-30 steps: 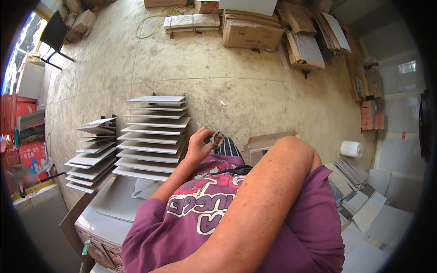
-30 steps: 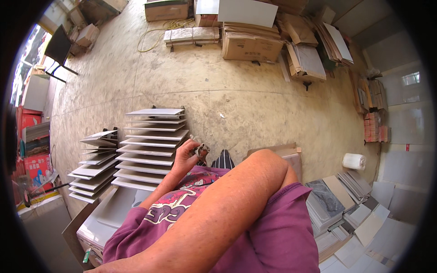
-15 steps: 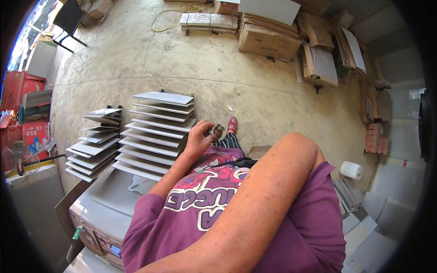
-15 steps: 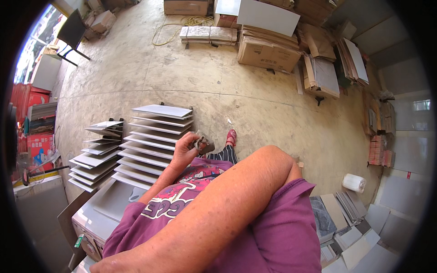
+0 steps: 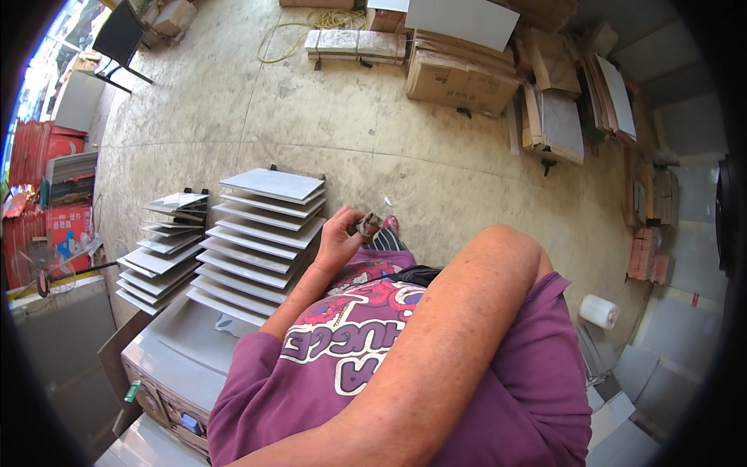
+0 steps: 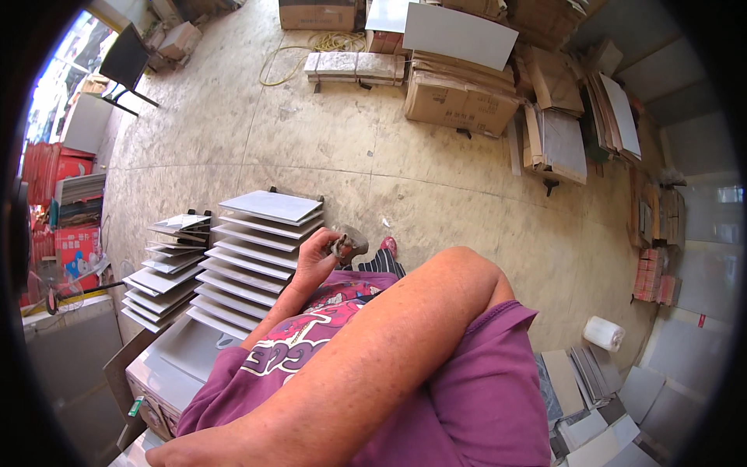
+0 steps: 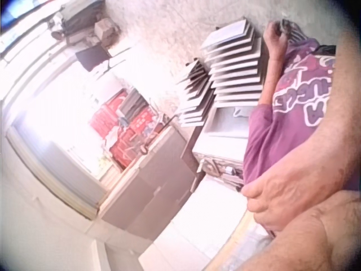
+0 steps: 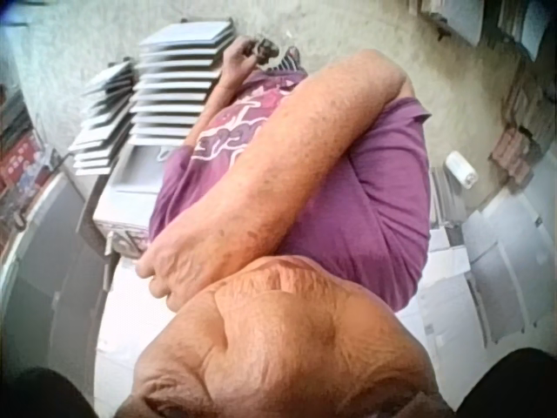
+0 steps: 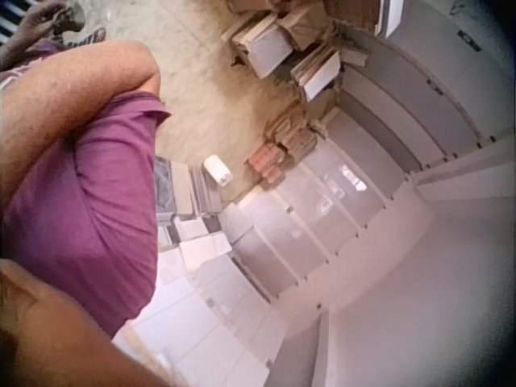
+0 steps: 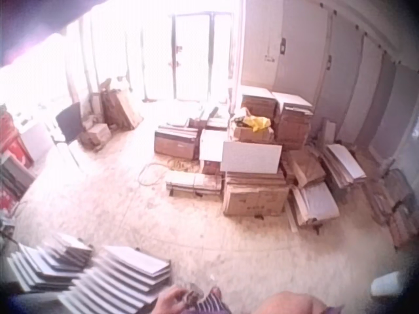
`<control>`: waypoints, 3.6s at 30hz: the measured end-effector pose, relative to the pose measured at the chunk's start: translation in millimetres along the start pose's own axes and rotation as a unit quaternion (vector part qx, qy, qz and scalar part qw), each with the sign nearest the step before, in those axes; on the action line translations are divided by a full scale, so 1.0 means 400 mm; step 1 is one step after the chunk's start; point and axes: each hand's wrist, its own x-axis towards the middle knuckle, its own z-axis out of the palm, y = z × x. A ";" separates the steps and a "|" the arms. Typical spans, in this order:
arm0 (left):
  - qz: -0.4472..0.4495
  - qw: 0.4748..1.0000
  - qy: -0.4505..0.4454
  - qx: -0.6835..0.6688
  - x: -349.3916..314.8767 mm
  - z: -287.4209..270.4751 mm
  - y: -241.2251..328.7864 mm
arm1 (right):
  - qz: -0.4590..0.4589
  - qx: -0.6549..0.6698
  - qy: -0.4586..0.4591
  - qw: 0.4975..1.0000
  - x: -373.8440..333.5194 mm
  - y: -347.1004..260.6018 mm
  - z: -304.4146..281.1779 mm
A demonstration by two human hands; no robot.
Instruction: The person wipes individual tiles with a cloth by hand and organizes them into stacks on the floor and a pallet.
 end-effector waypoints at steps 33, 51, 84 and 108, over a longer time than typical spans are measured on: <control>0.033 0.999 0.025 0.027 0.146 0.016 0.040 | 0.006 0.068 -0.015 0.998 -0.048 -0.005 -0.137; -0.011 0.999 0.037 -0.003 0.137 0.033 0.063 | -0.012 0.152 0.010 0.988 -0.076 -0.012 -0.140; -0.004 0.998 0.037 0.046 0.120 0.090 0.070 | -0.002 0.134 0.002 0.991 -0.116 -0.080 -0.155; 0.037 0.996 0.061 0.060 0.173 0.145 0.071 | 0.029 0.149 -0.015 0.988 -0.161 -0.107 -0.256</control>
